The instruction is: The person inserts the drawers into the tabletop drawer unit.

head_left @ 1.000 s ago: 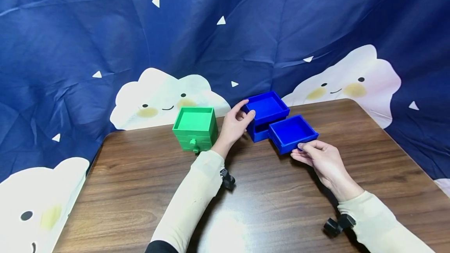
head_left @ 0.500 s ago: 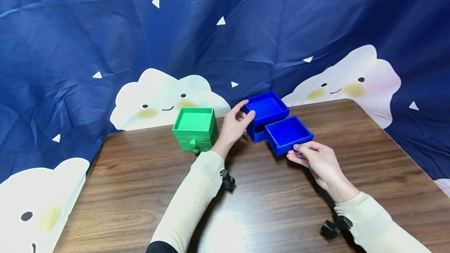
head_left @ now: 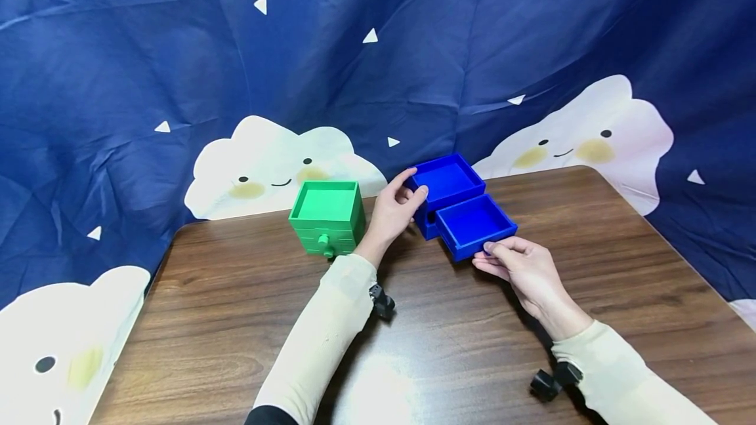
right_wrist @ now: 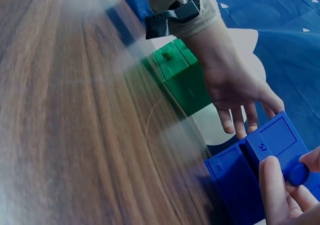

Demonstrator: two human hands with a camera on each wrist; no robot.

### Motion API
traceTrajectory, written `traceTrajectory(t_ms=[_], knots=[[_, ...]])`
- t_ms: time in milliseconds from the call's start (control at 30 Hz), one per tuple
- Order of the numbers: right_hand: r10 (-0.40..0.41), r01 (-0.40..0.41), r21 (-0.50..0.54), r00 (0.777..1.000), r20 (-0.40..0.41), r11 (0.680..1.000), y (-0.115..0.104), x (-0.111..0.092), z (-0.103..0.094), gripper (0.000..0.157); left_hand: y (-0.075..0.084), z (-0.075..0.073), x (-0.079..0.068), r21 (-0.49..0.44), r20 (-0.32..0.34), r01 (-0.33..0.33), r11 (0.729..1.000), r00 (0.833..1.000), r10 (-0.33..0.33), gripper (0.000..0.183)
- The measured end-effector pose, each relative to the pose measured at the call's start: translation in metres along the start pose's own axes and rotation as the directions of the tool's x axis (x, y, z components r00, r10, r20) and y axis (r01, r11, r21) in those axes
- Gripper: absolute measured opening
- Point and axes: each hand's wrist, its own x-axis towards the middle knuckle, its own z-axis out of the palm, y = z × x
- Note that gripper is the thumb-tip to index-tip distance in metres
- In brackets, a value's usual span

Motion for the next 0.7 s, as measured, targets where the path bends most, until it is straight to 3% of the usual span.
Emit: traceTrajectory(t_ms=[700], knots=[[-0.013, 0.013, -0.010, 1.000, -0.001, 1.000, 0.011, 0.006, 0.008, 0.021, -0.004, 0.000, 0.001, -0.005, 0.002, -0.004, 1.000, 1.000, 0.004, 0.053]])
